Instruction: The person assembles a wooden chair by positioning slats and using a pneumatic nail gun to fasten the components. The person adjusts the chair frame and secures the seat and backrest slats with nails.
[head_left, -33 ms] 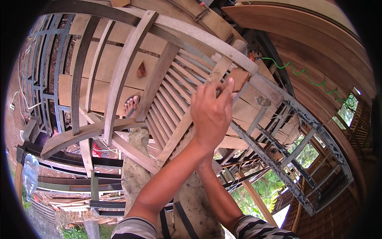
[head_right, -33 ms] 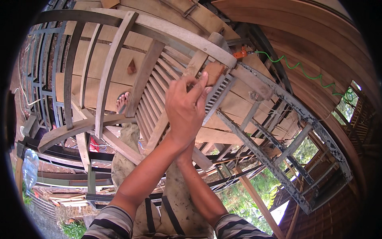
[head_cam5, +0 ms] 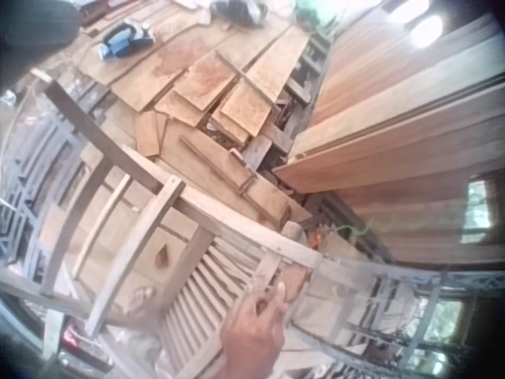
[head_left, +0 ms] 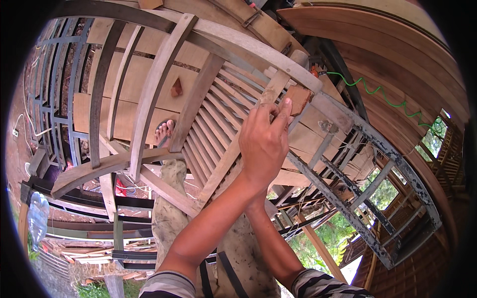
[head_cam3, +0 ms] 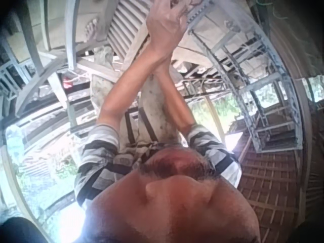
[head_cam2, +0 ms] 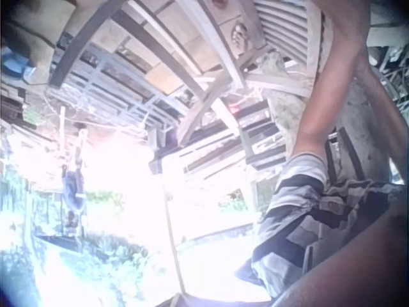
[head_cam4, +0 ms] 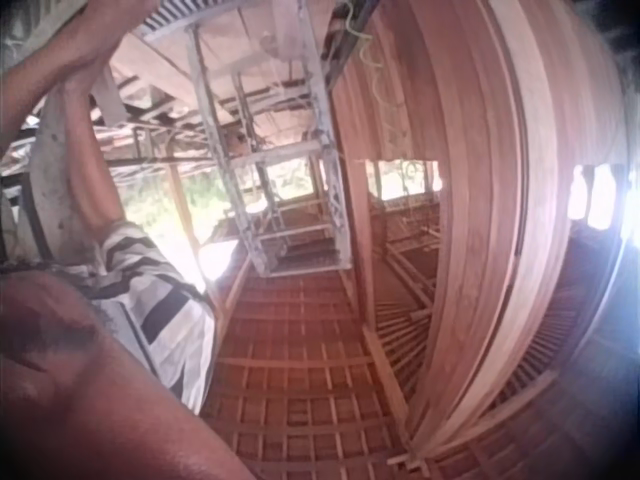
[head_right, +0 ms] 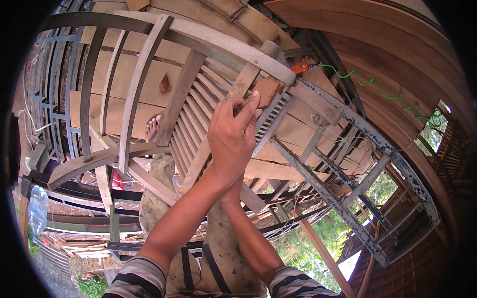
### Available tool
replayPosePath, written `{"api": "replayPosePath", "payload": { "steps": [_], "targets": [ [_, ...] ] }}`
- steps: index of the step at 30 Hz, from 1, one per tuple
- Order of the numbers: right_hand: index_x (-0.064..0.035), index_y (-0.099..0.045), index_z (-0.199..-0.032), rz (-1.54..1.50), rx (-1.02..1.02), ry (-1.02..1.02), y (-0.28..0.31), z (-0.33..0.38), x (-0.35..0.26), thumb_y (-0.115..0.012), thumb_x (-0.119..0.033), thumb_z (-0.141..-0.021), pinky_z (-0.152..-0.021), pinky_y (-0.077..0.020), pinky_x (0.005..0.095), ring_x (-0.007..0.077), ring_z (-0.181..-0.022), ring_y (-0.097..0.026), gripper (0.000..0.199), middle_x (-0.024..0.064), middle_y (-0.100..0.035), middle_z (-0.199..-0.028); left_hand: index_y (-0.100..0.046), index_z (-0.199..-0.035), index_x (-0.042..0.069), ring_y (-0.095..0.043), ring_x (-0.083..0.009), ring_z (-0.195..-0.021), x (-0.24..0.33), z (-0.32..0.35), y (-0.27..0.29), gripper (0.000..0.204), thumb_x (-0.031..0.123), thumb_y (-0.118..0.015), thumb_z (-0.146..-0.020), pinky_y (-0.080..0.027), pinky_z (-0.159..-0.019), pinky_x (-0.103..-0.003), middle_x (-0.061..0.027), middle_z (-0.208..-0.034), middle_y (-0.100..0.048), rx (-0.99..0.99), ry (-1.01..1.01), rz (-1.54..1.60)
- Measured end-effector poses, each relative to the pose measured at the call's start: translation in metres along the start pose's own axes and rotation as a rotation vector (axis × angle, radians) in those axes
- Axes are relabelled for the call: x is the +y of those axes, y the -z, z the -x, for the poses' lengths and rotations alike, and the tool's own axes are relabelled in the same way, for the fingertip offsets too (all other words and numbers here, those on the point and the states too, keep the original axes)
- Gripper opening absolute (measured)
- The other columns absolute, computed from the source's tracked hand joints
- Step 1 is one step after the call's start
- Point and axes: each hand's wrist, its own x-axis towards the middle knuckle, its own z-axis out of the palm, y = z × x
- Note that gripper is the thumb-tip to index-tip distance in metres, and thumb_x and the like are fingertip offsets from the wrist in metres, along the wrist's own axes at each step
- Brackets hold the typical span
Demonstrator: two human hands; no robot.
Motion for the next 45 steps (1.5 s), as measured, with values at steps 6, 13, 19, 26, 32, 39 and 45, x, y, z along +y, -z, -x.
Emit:
{"api": "replayPosePath", "payload": {
  "steps": [6, 13, 19, 26, 32, 39, 45],
  "targets": [
    [-0.0017, -0.045, -0.146, -0.173, 0.102, 0.097, -0.008, -0.006, -0.004, -0.065, -0.014, -0.096, -0.108, -0.0429, 0.0355, 0.0197, -0.129, -0.053, 0.056, 0.0110, -0.054, -0.141, -0.073, -0.120, 0.007, -0.060, -0.0301, -0.098, -0.019, -0.011, -0.005, 0.044, -0.002, -0.072, -0.078, -0.049, -0.082, -0.042, -0.0110, -0.106, -0.066, -0.006, -0.120, -0.039],
    [0.0044, -0.026, -0.157, -0.615, 0.065, -0.020, -0.014, -0.016, -0.035, -0.052, -0.005, -0.100, -0.117, -0.0339, 0.0363, 0.0234, -0.141, -0.044, 0.063, 0.0176, -0.042, -0.154, -0.076, -0.118, 0.010, -0.060, -0.0368, -0.110, -0.026, -0.019, 0.008, 0.040, 0.002, -0.076, -0.079, -0.049, -0.095, -0.045, -0.0146, -0.121, -0.066, 0.020, -0.171, 0.000],
    [-0.0015, -0.041, -0.149, -0.620, 0.102, 0.006, -0.017, -0.017, -0.014, -0.047, -0.007, -0.104, -0.107, -0.0449, 0.0334, 0.0188, -0.127, -0.054, 0.046, 0.0108, -0.052, -0.142, -0.076, -0.115, 0.009, -0.056, -0.0402, -0.125, -0.020, -0.014, 0.001, 0.030, 0.005, -0.076, -0.085, -0.049, -0.101, -0.046, -0.0168, -0.134, -0.064, 0.037, -0.117, 0.015],
    [-0.0013, -0.044, -0.146, -0.582, 0.115, -0.002, -0.017, -0.018, -0.010, -0.045, -0.007, -0.104, -0.104, -0.0467, 0.0331, 0.0183, -0.126, -0.056, 0.042, 0.0108, -0.054, -0.140, -0.075, -0.113, 0.005, -0.056, -0.0399, -0.126, -0.022, -0.014, 0.001, 0.028, 0.005, -0.075, -0.085, -0.050, -0.101, -0.046, -0.0147, -0.136, -0.064, -0.006, -0.173, -0.005],
    [-0.0004, -0.041, -0.149, -0.577, 0.094, 0.033, -0.017, -0.018, -0.031, -0.042, -0.002, -0.102, -0.111, -0.0417, 0.0344, 0.0208, -0.132, -0.052, 0.047, 0.0136, -0.050, -0.147, -0.074, -0.116, 0.005, -0.055, -0.0417, -0.128, -0.025, -0.015, 0.002, 0.032, 0.011, -0.077, -0.085, -0.048, -0.104, -0.047, -0.0183, -0.138, -0.062, -0.021, -0.140, 0.034],
    [-0.0006, -0.041, -0.149, -0.703, 0.089, -0.100, -0.015, -0.013, -0.015, -0.049, -0.011, -0.104, -0.104, -0.0482, 0.0348, 0.0190, -0.127, -0.056, 0.047, 0.0121, -0.053, -0.142, -0.061, -0.140, 0.014, -0.047, -0.0459, -0.135, -0.011, -0.007, 0.015, 0.070, 0.027, -0.087, -0.077, -0.043, -0.109, -0.051, -0.0264, -0.155, -0.042, -0.206, 0.025, -0.062],
    [-0.0022, -0.039, -0.149, -0.697, 0.067, -0.037, -0.012, -0.013, -0.005, -0.059, -0.025, -0.106, -0.100, -0.0509, 0.0340, 0.0176, -0.123, -0.058, 0.053, 0.0097, -0.053, -0.141, -0.047, -0.154, 0.024, -0.053, -0.0435, -0.126, -0.002, -0.001, 0.027, 0.092, 0.024, -0.088, -0.071, -0.046, -0.105, -0.051, -0.0263, -0.150, -0.042, -0.373, 0.068, -0.199]
  ]
}}
